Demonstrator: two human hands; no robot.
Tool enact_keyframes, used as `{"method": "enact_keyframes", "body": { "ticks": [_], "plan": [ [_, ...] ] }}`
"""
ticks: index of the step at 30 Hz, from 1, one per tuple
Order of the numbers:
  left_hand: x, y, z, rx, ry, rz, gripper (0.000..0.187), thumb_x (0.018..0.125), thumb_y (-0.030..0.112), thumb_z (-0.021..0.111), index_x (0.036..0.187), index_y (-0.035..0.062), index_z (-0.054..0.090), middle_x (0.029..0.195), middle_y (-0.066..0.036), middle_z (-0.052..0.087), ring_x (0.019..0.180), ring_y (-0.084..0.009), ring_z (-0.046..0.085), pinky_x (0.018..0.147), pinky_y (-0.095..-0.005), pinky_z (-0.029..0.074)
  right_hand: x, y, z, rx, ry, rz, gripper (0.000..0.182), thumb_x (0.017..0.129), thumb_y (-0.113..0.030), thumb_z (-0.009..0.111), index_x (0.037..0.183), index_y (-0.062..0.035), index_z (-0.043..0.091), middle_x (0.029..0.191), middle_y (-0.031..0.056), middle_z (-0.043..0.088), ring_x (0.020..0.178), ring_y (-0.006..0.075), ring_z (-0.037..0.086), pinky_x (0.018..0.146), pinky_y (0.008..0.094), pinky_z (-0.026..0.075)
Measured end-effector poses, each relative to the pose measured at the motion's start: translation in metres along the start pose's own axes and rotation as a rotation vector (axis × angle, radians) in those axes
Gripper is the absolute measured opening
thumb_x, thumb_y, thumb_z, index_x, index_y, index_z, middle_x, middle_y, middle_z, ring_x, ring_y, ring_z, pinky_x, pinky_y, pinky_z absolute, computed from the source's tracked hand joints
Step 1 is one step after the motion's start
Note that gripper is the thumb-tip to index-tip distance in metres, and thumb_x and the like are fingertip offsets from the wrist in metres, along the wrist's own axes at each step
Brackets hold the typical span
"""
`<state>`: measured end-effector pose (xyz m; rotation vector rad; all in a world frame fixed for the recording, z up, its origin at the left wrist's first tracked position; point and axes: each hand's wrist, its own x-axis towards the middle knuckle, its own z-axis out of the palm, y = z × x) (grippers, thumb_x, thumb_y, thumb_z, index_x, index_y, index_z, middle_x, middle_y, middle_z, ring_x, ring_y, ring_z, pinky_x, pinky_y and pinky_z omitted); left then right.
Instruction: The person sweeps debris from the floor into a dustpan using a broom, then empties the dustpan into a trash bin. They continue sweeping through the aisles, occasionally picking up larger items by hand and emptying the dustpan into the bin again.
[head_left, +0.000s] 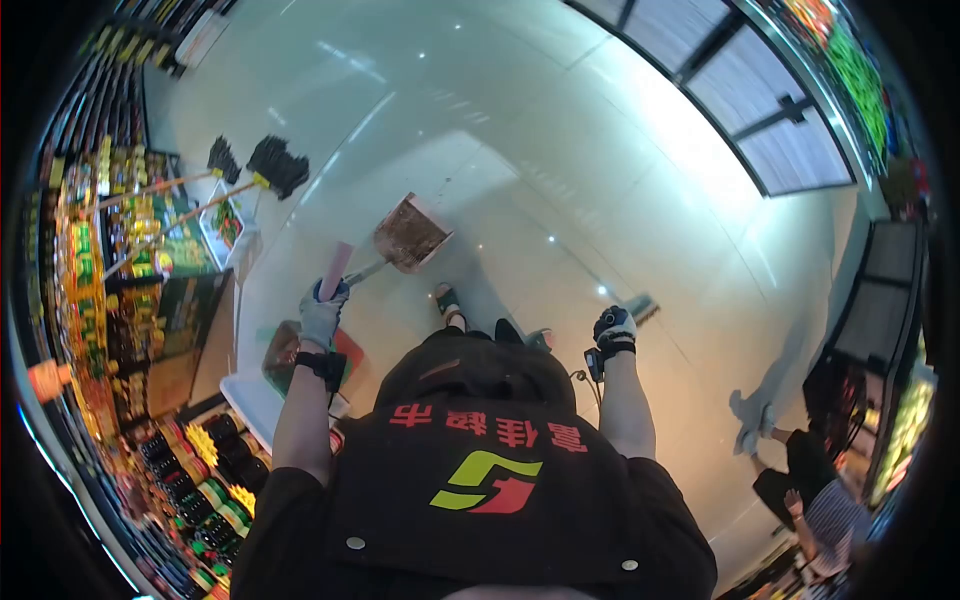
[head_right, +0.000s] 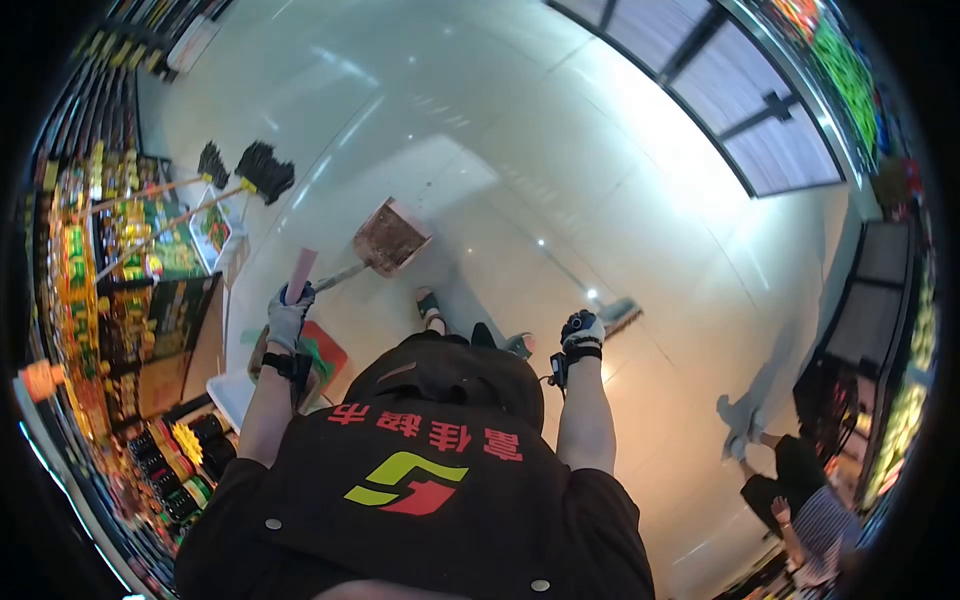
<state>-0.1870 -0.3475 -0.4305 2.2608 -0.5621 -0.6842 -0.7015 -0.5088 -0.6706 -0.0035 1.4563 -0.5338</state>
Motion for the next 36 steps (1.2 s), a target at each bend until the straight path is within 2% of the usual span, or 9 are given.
{"method": "enact_keyframes", "body": {
  "ticks": [3,12,15,17,19,25,28,31,36],
  "plan": [
    [0.011,-0.028,-0.035,0.189,0.015,-0.067,0.029,0.074,0.018,0.072,0.097,0.0041,0.062,0.066,0.0,0.057,0.054,-0.0066,0.05,0.049,-0.0233,0.041,-0.008,-0.015,0.092,0.102,-0.041,0.077,0.027,0.083,-0.023,0.049,0.058,-0.0192,0.04,0.041,-0.0028,0.035,0.027,0.014,0.03,0.027,0.0292,0.025],
    [0.077,-0.106,-0.121,0.091,0.167,-0.029,0.024,0.073,0.018,0.071,0.089,0.0032,0.061,0.069,-0.004,0.06,0.061,-0.0121,0.055,0.059,-0.0266,0.046,-0.013,0.038,0.386,-0.465,-0.033,0.021,0.013,0.08,-0.008,0.054,0.08,-0.0132,0.042,0.055,0.003,0.046,0.035,0.0135,0.04,0.03,0.0269,0.03],
    [0.104,-0.119,-0.114,0.08,0.103,-0.209,0.024,0.074,0.02,0.07,0.09,0.0042,0.062,0.067,-0.004,0.06,0.06,-0.0124,0.056,0.059,-0.0273,0.046,-0.03,0.071,0.436,-0.672,-0.13,0.038,0.015,0.08,-0.007,0.055,0.085,-0.0133,0.043,0.055,0.0037,0.046,0.036,0.0151,0.042,0.03,0.0273,0.031],
    [0.12,-0.097,-0.109,0.046,0.074,-0.289,0.024,0.074,0.021,0.069,0.091,0.005,0.062,0.066,-0.004,0.06,0.06,-0.0118,0.056,0.059,-0.0279,0.046,-0.036,0.084,0.456,-0.851,-0.148,0.157,0.016,0.08,-0.008,0.056,0.091,-0.0121,0.045,0.054,0.0041,0.046,0.037,0.016,0.044,0.031,0.0285,0.033],
    [0.134,-0.085,-0.099,0.013,0.042,-0.363,0.023,0.075,0.022,0.068,0.091,0.0057,0.063,0.065,-0.003,0.059,0.06,-0.0113,0.056,0.059,-0.0285,0.046,-0.003,0.116,0.438,-1.26,-0.212,-0.135,0.004,0.082,-0.009,0.054,0.082,-0.0058,0.052,0.06,0.0088,0.056,0.043,0.0199,0.051,0.035,0.0334,0.039],
    [0.173,-0.068,-0.049,0.053,0.06,-0.207,0.028,0.075,0.026,0.065,0.096,0.0074,0.062,0.075,-0.013,0.064,0.072,-0.0285,0.062,0.066,-0.0369,0.048,-0.064,0.121,0.434,-1.296,-0.375,0.283,0.036,0.077,-0.007,0.061,0.109,-0.0091,0.045,0.061,0.0079,0.053,0.043,0.0207,0.05,0.036,0.0323,0.038],
    [0.184,-0.041,-0.034,0.166,0.034,-0.255,0.033,0.073,0.023,0.064,0.102,0.0078,0.059,0.093,-0.018,0.062,0.09,-0.0347,0.059,0.079,-0.0411,0.046,-0.096,0.096,0.44,-1.466,-0.516,0.181,0.04,0.078,-0.009,0.062,0.114,-0.0092,0.047,0.063,0.0062,0.053,0.047,0.0166,0.05,0.039,0.0294,0.038],
    [0.177,-0.045,-0.034,0.177,0.075,-0.253,0.033,0.073,0.022,0.065,0.101,0.0075,0.059,0.093,-0.018,0.062,0.089,-0.035,0.059,0.079,-0.042,0.046,-0.077,0.071,0.425,-1.509,-0.666,0.064,0.051,0.076,-0.011,0.063,0.123,-0.0088,0.045,0.067,0.0057,0.056,0.048,0.0139,0.051,0.04,0.0276,0.039],
    [0.146,-0.065,-0.039,0.039,0.188,-0.378,0.028,0.074,0.022,0.066,0.096,0.0051,0.061,0.083,-0.015,0.064,0.079,-0.0316,0.062,0.071,-0.0384,0.048,-0.054,0.005,0.452,-1.56,-0.532,-0.135,0.051,0.076,-0.014,0.062,0.124,-0.0093,0.046,0.061,0.0052,0.056,0.044,0.0134,0.051,0.036,0.0278,0.038]
  ]
}}
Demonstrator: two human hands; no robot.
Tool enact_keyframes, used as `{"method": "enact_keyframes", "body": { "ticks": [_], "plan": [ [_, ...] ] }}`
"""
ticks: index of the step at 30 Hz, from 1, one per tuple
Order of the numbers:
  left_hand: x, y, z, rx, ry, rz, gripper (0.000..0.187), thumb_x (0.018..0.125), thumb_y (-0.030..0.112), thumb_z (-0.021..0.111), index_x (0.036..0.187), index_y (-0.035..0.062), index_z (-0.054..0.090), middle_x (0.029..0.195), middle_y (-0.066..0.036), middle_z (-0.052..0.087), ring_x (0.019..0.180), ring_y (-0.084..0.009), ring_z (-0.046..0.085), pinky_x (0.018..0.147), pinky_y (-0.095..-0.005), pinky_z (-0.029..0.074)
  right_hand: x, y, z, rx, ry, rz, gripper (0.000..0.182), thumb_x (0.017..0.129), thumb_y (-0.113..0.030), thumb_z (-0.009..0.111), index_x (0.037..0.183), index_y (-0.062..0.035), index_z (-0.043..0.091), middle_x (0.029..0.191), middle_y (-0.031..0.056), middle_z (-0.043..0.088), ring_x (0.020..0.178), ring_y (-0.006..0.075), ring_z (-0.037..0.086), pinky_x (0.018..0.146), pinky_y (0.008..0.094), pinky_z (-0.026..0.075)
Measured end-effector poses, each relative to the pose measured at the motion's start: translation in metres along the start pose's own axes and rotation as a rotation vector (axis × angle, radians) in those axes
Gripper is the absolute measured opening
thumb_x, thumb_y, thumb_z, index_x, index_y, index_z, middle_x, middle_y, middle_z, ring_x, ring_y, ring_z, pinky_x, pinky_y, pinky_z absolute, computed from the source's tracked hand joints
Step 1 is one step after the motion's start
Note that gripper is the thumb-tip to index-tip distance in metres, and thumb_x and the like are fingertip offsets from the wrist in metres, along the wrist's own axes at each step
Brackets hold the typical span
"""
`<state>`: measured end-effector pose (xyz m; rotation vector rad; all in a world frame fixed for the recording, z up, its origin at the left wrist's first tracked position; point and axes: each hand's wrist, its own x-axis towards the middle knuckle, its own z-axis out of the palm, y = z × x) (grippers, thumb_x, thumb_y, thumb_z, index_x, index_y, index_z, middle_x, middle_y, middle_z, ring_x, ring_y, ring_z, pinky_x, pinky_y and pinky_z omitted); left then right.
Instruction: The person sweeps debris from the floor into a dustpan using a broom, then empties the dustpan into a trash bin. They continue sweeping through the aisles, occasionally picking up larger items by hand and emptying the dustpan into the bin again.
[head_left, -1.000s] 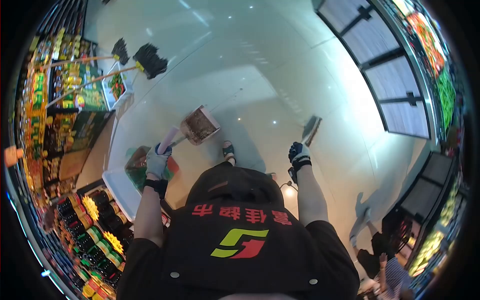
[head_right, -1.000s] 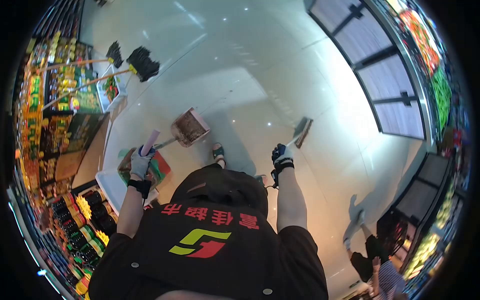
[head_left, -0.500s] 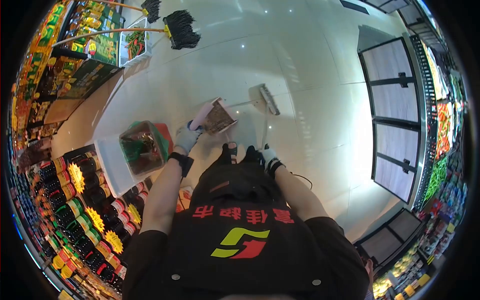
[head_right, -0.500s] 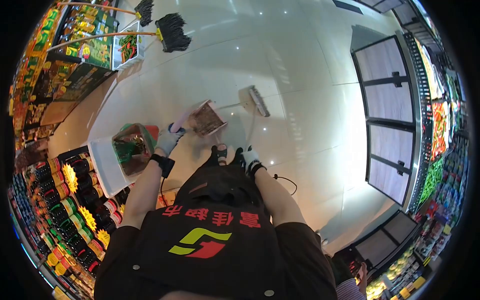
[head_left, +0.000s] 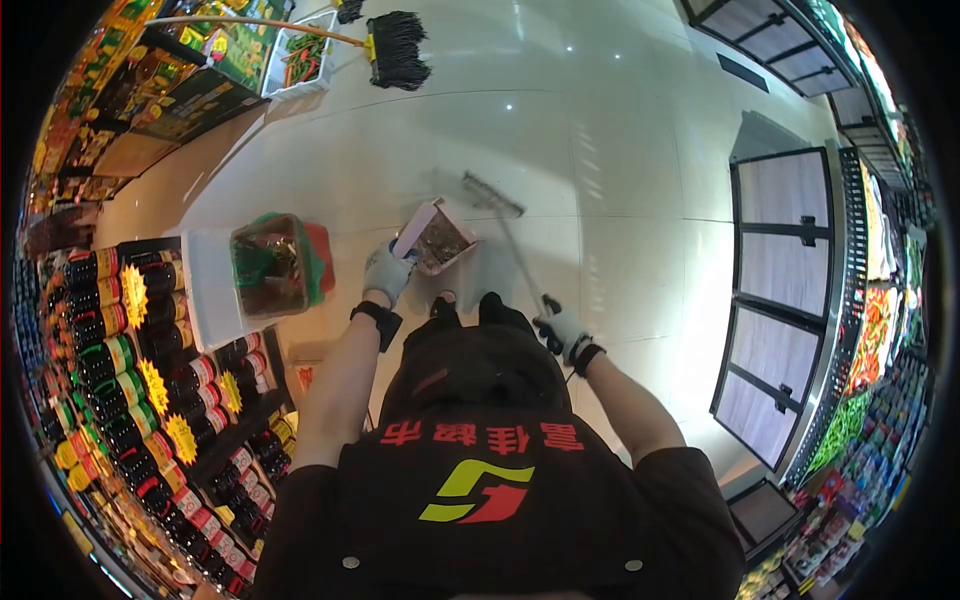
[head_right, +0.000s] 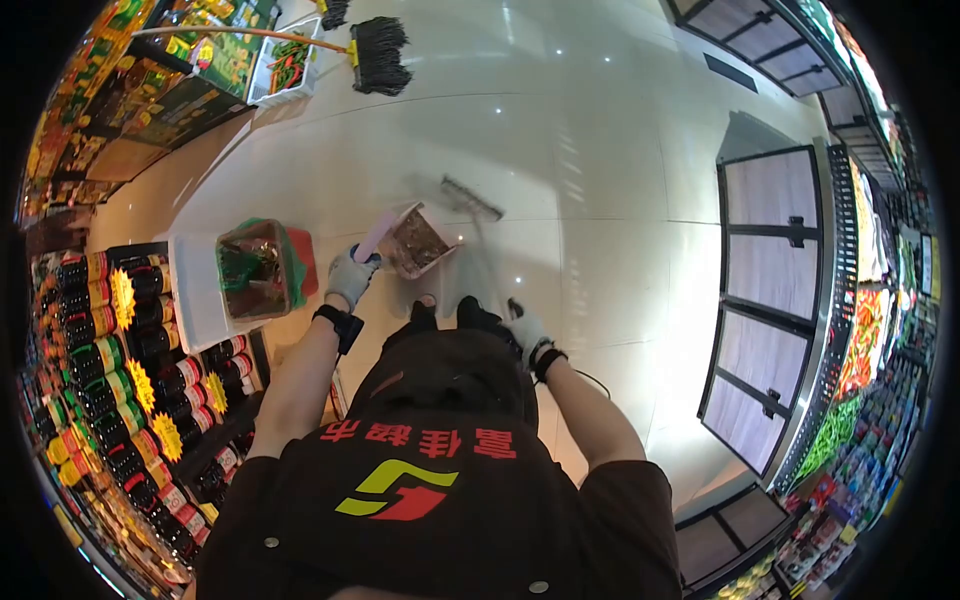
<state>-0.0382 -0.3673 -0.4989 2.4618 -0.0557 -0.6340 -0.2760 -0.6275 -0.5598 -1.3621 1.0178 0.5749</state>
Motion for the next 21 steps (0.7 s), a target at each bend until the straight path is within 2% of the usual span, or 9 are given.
{"method": "enact_keyframes", "body": {
  "ticks": [3,7,9,11,14,15,17,19,21],
  "plan": [
    [-0.018,-0.006,0.002,-0.082,0.003,-0.155,0.028,0.074,0.023,0.066,0.094,0.0044,0.061,0.079,-0.015,0.064,0.072,-0.0288,0.062,0.068,-0.0366,0.048,0.041,-0.064,-0.029,-0.036,0.03,0.118,0.03,0.078,-0.011,0.059,0.106,-0.0109,0.051,0.061,0.0058,0.055,0.04,0.0142,0.047,0.033,0.0281,0.034],
    [-0.024,0.008,0.001,-0.165,-0.031,-0.226,0.029,0.075,0.024,0.066,0.096,0.005,0.062,0.078,-0.014,0.064,0.071,-0.0283,0.062,0.066,-0.036,0.048,0.087,-0.07,-0.019,-0.019,0.016,0.127,0.044,0.077,-0.011,0.058,0.12,-0.0124,0.046,0.056,0.0045,0.05,0.034,0.0145,0.041,0.029,0.0285,0.029],
    [-0.011,-0.013,0.019,-0.103,0.04,-0.11,0.025,0.076,0.023,0.066,0.092,0.0046,0.061,0.069,-0.009,0.061,0.06,-0.0205,0.057,0.057,-0.0323,0.045,0.069,-0.028,0.009,-0.195,0.02,0.051,0.047,0.076,-0.012,0.059,0.121,-0.0105,0.046,0.066,0.0083,0.056,0.045,0.0203,0.052,0.038,0.0334,0.04],
    [-0.002,-0.023,0.03,-0.057,0.106,0.018,0.022,0.076,0.022,0.065,0.088,0.0043,0.061,0.06,-0.004,0.057,0.049,-0.0127,0.052,0.048,-0.0287,0.042,0.07,0.052,0.035,-0.705,0.173,-0.458,0.042,0.073,-0.016,0.064,0.112,-0.0073,0.052,0.081,0.0142,0.063,0.067,0.0309,0.061,0.061,0.038,0.048],
    [-0.004,-0.017,0.019,-0.076,0.116,0.083,0.024,0.076,0.023,0.066,0.09,0.0044,0.062,0.061,-0.005,0.058,0.049,-0.0127,0.052,0.048,-0.0281,0.042,0.021,0.081,0.049,-0.542,-0.106,-0.268,0.053,0.067,-0.02,0.071,0.115,-0.0065,0.053,0.1,0.019,0.06,0.093,0.0341,0.058,0.078,0.0363,0.046],
    [-0.008,-0.01,0.008,-0.052,0.055,0.021,0.025,0.074,0.022,0.066,0.093,0.0049,0.062,0.072,-0.011,0.061,0.063,-0.022,0.057,0.059,-0.0329,0.045,0.014,0.084,0.05,-0.523,-0.204,-0.308,0.053,0.067,-0.02,0.072,0.115,-0.0059,0.053,0.104,0.0198,0.059,0.097,0.033,0.057,0.08,0.0357,0.046],
    [-0.013,-0.018,-0.001,-0.028,-0.006,-0.027,0.028,0.073,0.021,0.065,0.096,0.0054,0.062,0.083,-0.017,0.065,0.076,-0.0312,0.062,0.07,-0.0377,0.048,-0.018,0.071,0.052,-0.487,-0.161,-0.24,0.058,0.068,-0.019,0.071,0.121,-0.0082,0.051,0.103,0.0162,0.061,0.095,0.0294,0.058,0.079,0.0359,0.046],
    [-0.011,-0.048,0.0,-0.06,0.046,0.048,0.026,0.075,0.022,0.066,0.093,0.0039,0.062,0.065,-0.006,0.061,0.056,-0.0154,0.057,0.054,-0.0307,0.045,-0.026,0.096,0.044,-0.268,-0.017,-0.28,0.062,0.069,-0.018,0.07,0.126,-0.0107,0.048,0.102,0.0125,0.062,0.093,0.0246,0.059,0.078,0.0326,0.047],
    [-0.032,-0.044,-0.027,-0.067,-0.051,0.002,0.027,0.074,0.022,0.066,0.094,0.0047,0.062,0.073,-0.011,0.063,0.066,-0.0237,0.059,0.062,-0.0342,0.046,-0.033,0.103,0.036,-0.116,0.006,-0.127,0.063,0.075,-0.015,0.065,0.133,-0.0133,0.04,0.082,0.0099,0.063,0.058,0.0151,0.057,0.05,0.0295,0.046]
  ]
}}
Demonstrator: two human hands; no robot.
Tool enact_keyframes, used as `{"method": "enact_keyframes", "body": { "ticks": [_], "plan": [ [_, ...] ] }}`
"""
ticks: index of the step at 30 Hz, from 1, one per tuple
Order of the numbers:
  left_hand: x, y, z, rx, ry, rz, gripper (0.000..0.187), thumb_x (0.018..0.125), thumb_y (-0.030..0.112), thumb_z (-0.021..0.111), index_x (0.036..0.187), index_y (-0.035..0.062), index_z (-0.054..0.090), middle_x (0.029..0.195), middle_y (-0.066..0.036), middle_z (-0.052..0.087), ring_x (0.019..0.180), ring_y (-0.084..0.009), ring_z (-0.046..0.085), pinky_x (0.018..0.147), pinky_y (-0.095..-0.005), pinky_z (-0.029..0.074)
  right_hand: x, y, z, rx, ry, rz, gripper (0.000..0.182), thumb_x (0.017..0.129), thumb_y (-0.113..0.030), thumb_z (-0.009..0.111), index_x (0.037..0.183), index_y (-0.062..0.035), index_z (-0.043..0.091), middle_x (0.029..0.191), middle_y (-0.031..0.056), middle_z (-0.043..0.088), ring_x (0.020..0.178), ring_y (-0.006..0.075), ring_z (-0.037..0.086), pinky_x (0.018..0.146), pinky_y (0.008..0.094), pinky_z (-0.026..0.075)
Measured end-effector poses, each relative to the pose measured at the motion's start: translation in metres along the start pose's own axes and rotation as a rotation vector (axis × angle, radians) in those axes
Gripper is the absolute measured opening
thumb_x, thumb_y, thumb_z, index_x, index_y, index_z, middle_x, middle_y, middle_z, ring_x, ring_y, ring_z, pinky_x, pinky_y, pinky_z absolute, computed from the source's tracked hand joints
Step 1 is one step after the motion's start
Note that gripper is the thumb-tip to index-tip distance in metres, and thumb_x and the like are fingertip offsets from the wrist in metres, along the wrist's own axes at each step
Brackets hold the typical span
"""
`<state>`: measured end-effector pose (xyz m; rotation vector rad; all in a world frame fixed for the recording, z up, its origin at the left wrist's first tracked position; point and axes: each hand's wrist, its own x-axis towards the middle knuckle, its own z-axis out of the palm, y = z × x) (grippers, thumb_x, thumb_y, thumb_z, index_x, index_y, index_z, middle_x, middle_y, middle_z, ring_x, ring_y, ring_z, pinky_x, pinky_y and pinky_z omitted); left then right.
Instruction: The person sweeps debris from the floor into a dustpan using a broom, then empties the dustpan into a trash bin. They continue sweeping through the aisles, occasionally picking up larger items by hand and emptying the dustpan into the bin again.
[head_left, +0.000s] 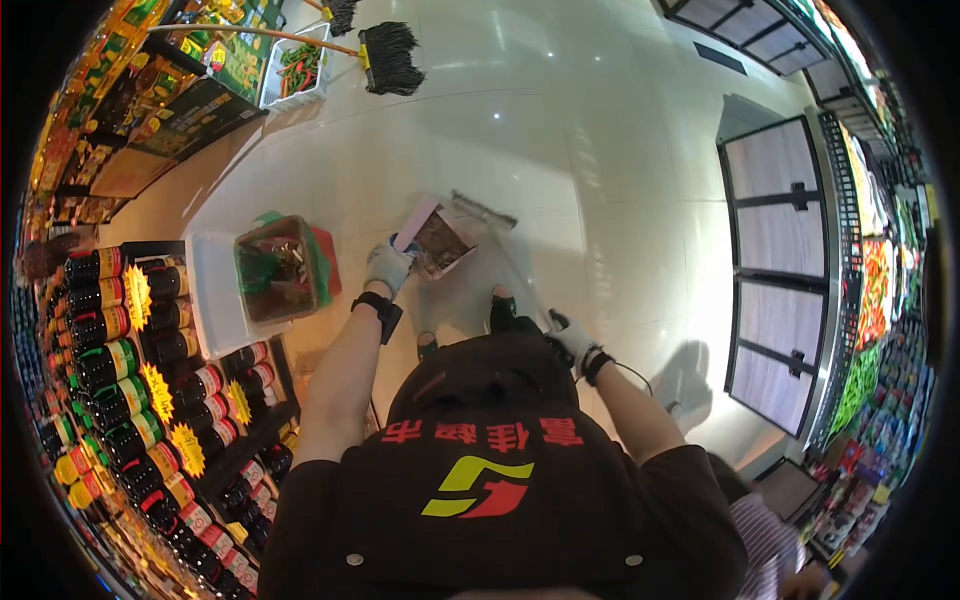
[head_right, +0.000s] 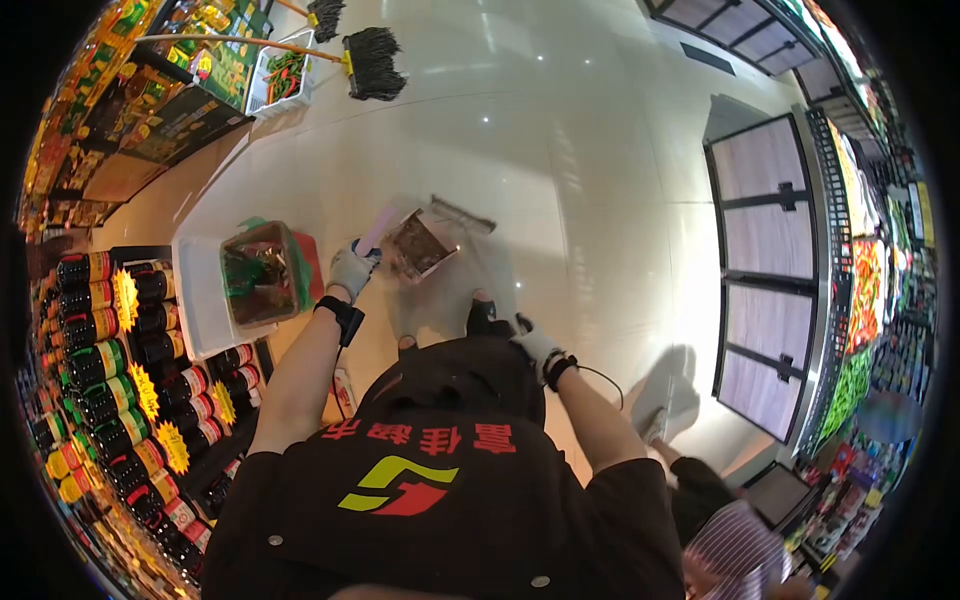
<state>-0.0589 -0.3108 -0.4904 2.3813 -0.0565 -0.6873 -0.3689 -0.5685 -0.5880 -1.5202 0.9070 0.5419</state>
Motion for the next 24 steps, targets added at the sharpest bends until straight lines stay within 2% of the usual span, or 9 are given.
{"method": "enact_keyframes", "body": {
  "ticks": [1,5,8,11,13,16,18,23,24],
  "plan": [
    [-0.009,-0.002,-0.012,-0.011,-0.082,-0.065,0.028,0.073,0.021,0.065,0.096,0.0055,0.062,0.082,-0.016,0.065,0.076,-0.032,0.062,0.069,-0.0377,0.048,-0.015,-0.022,-0.002,0.109,0.005,0.126,0.064,0.077,-0.014,0.064,0.135,-0.015,0.037,0.076,0.0082,0.061,0.05,0.0136,0.053,0.042,0.0286,0.041],
    [-0.027,-0.064,-0.039,0.082,-0.008,0.142,0.028,0.073,0.021,0.065,0.096,0.0065,0.061,0.08,-0.016,0.064,0.076,-0.0317,0.062,0.069,-0.0389,0.047,-0.022,-0.055,0.025,0.437,0.16,0.334,0.046,0.083,-0.013,0.057,0.126,-0.0181,0.043,0.058,0.0025,0.05,0.036,0.0118,0.039,0.031,0.0258,0.028],
    [-0.052,-0.082,-0.068,0.192,-0.114,0.089,0.029,0.072,0.021,0.065,0.098,0.0076,0.061,0.081,-0.018,0.064,0.078,-0.0325,0.062,0.07,-0.0396,0.047,0.008,-0.024,0.084,0.642,0.098,0.384,0.041,0.079,-0.01,0.06,0.118,-0.0165,0.048,0.057,0.0031,0.05,0.038,0.0127,0.043,0.033,0.026,0.031],
    [-0.053,-0.113,-0.065,0.278,-0.114,0.25,0.031,0.076,0.027,0.063,0.099,0.0065,0.061,0.074,-0.015,0.063,0.064,-0.025,0.062,0.06,-0.0351,0.047,0.02,0.026,0.199,0.373,0.142,0.195,0.036,0.082,-0.018,0.059,0.117,-0.0127,0.051,0.064,0.0066,0.056,0.042,0.0186,0.05,0.036,0.0319,0.038],
    [-0.05,-0.114,-0.064,0.22,-0.119,0.198,0.03,0.071,0.021,0.065,0.097,0.0073,0.061,0.085,-0.019,0.063,0.082,-0.0352,0.061,0.072,-0.0398,0.047,-0.021,0.001,0.241,0.301,0.18,0.15,0.036,0.083,-0.02,0.059,0.117,-0.0114,0.051,0.067,0.0081,0.058,0.045,0.0212,0.053,0.038,0.0341,0.041],
    [-0.04,-0.121,-0.06,0.239,-0.058,0.206,0.029,0.072,0.021,0.064,0.096,0.0062,0.06,0.084,-0.019,0.063,0.082,-0.0351,0.061,0.073,-0.041,0.047,-0.04,-0.027,0.26,-0.133,-0.396,0.171,0.033,0.085,-0.016,0.053,0.118,-0.0129,0.052,0.1,0.0073,0.062,0.098,0.0248,0.057,0.085,0.0376,0.047],
    [-0.043,-0.117,-0.07,0.216,-0.055,0.207,0.029,0.073,0.022,0.064,0.097,0.0059,0.061,0.084,-0.019,0.064,0.082,-0.0353,0.061,0.073,-0.0414,0.047,-0.06,-0.033,0.247,0.454,-0.407,0.155,0.017,0.08,-0.013,0.06,0.095,-0.0091,0.052,0.063,0.0043,0.056,0.042,0.0155,0.05,0.035,0.0299,0.035],
    [-0.061,-0.148,-0.097,0.184,-0.005,0.174,0.028,0.075,0.023,0.063,0.096,0.0057,0.062,0.081,-0.019,0.064,0.082,-0.0356,0.061,0.072,-0.0406,0.047,-0.101,-0.085,0.184,0.346,-0.249,0.091,0.029,0.075,-0.009,0.065,0.101,-0.0035,0.054,0.068,0.0034,0.055,0.054,0.0116,0.052,0.046,0.0254,0.042],
    [-0.063,-0.165,-0.095,0.117,0.052,0.175,0.025,0.075,0.022,0.064,0.093,0.005,0.062,0.072,-0.015,0.061,0.067,-0.0282,0.059,0.061,-0.037,0.046,-0.085,-0.08,0.177,0.261,-0.172,0.006,0.032,0.074,-0.009,0.066,0.103,-0.0009,0.055,0.076,0.0028,0.057,0.063,0.013,0.055,0.054,0.0251,0.045]
  ]
}}
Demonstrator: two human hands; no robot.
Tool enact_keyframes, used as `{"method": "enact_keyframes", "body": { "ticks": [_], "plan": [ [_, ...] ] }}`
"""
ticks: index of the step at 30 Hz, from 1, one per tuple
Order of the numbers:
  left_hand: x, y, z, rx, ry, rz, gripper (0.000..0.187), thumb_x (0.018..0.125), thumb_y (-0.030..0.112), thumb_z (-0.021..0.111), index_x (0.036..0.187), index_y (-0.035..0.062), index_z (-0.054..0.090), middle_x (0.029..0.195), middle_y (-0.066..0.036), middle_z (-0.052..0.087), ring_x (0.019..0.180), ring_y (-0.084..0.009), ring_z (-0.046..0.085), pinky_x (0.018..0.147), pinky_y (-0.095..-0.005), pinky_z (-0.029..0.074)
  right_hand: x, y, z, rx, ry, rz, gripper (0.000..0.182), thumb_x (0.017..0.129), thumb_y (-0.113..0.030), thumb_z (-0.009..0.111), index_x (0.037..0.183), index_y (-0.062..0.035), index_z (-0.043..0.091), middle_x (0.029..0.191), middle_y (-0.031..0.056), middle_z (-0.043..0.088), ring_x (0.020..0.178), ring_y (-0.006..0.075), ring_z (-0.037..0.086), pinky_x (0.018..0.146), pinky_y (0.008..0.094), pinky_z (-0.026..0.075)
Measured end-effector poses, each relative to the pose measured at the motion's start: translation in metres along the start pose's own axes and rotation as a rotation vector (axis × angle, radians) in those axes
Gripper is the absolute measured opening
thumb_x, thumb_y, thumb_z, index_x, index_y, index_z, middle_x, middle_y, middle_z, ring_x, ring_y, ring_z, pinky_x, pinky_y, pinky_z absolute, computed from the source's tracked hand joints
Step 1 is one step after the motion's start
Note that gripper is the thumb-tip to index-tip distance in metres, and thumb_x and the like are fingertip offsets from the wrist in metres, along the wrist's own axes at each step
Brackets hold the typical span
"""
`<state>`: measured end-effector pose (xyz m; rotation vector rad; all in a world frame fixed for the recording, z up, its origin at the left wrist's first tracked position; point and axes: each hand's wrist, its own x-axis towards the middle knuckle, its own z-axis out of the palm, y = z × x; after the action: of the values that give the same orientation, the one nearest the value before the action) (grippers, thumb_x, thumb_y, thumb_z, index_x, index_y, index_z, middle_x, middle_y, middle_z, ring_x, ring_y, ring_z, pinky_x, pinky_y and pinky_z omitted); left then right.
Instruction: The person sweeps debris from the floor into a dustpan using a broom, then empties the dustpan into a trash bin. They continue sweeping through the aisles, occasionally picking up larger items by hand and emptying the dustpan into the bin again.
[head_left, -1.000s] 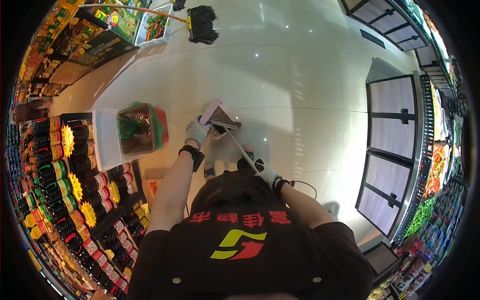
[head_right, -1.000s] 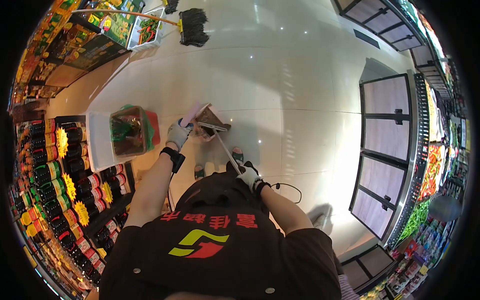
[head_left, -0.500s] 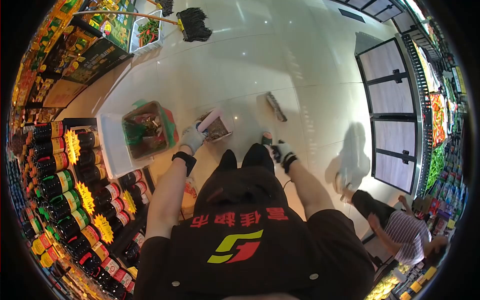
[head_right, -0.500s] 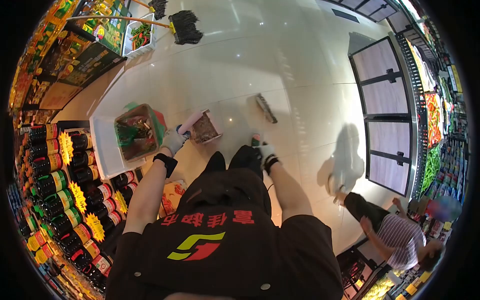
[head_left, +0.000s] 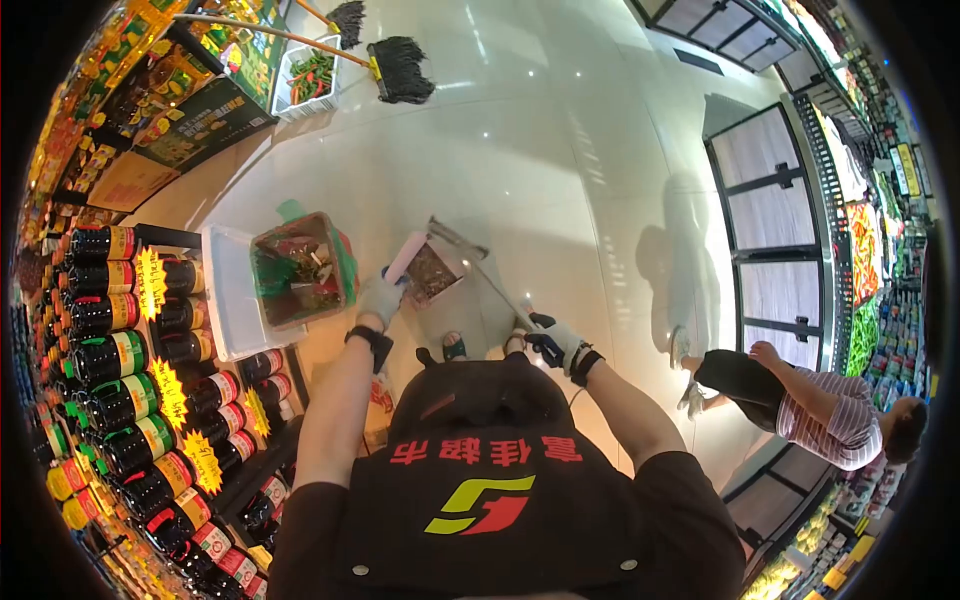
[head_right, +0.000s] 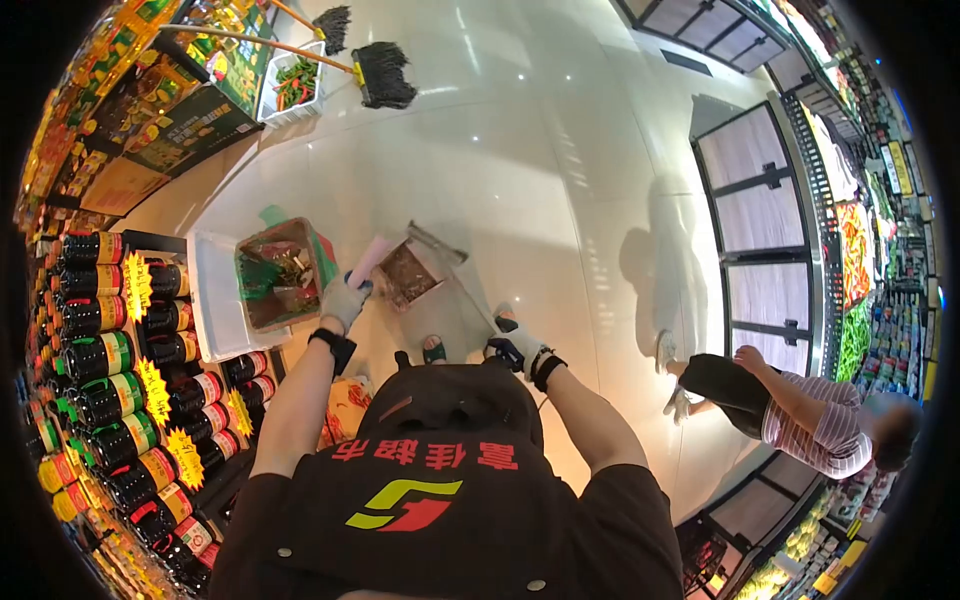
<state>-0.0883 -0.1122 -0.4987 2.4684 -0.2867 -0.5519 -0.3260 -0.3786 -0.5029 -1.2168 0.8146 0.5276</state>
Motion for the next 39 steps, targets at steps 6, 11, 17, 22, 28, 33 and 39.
{"method": "enact_keyframes", "body": {
  "ticks": [6,11,17,22,28,33,39],
  "plan": [
    [-0.027,-0.023,-0.015,-0.178,0.059,-0.23,0.024,0.075,0.022,0.065,0.091,0.0045,0.062,0.067,-0.012,0.06,0.057,-0.024,0.056,0.058,-0.0354,0.044,0.12,-0.06,-0.03,-0.096,0.207,0.15,0.013,0.079,-0.01,0.06,0.085,-0.0051,0.05,0.064,0.0067,0.053,0.046,0.0167,0.047,0.039,0.0315,0.038],
    [-0.022,-0.019,-0.019,-0.255,0.067,-0.342,0.023,0.074,0.021,0.066,0.088,0.003,0.061,0.065,-0.011,0.06,0.056,-0.0237,0.057,0.056,-0.0352,0.045,0.156,0.004,0.028,-0.159,0.176,0.093,0.024,0.077,-0.01,0.059,0.099,-0.0021,0.051,0.06,0.014,0.057,0.041,0.0224,0.053,0.035,0.0373,0.041],
    [0.001,-0.033,-0.013,-0.126,0.195,-0.204,0.024,0.073,0.022,0.067,0.088,0.0033,0.061,0.065,-0.012,0.06,0.056,-0.0243,0.057,0.056,-0.0357,0.045,0.062,0.007,0.063,-0.442,-0.27,0.067,0.033,0.074,-0.016,0.064,0.103,-0.0041,0.056,0.078,0.0062,0.06,0.062,0.0139,0.057,0.054,0.0272,0.045],
    [-0.021,-0.05,-0.027,-0.22,0.212,-0.282,0.024,0.072,0.023,0.067,0.086,0.0039,0.06,0.066,-0.012,0.06,0.057,-0.0245,0.058,0.057,-0.0363,0.045,0.067,-0.007,0.033,-0.628,-0.129,-0.234,0.022,0.072,-0.015,0.06,0.091,-0.0061,0.059,0.073,0.007,0.06,0.066,0.0168,0.056,0.061,0.031,0.045],
    [-0.054,-0.063,-0.023,-0.257,0.351,-0.363,0.022,0.073,0.023,0.067,0.079,0.002,0.061,0.065,-0.01,0.061,0.058,-0.0174,0.059,0.057,-0.0324,0.046,0.166,-0.05,0.054,-0.637,0.008,-0.046,0.03,0.073,-0.012,0.057,0.101,-0.003,0.055,0.071,0.0162,0.062,0.059,0.0226,0.062,0.049,0.0359,0.049],
    [-0.03,-0.066,-0.02,-0.489,0.272,-0.402,0.026,0.072,0.022,0.068,0.085,0.0008,0.06,0.066,-0.009,0.061,0.058,-0.0184,0.056,0.057,-0.0326,0.045,0.127,0.027,0.055,-1.038,-0.036,-0.333,0.046,0.075,-0.019,0.059,0.117,-0.0037,0.051,0.087,0.0141,0.064,0.081,0.0248,0.061,0.072,0.035,0.047],
    [-0.004,-0.034,-0.026,-0.474,0.197,-0.257,0.026,0.074,0.018,0.068,0.092,0.0014,0.06,0.067,-0.006,0.061,0.054,-0.0131,0.054,0.052,-0.0286,0.044,0.02,0.056,-0.017,-0.088,-0.191,-0.017,0.03,0.079,-0.014,0.059,0.107,-0.0063,0.057,0.089,0.0054,0.06,0.077,0.0124,0.055,0.068,0.0255,0.045]
  ]
}}
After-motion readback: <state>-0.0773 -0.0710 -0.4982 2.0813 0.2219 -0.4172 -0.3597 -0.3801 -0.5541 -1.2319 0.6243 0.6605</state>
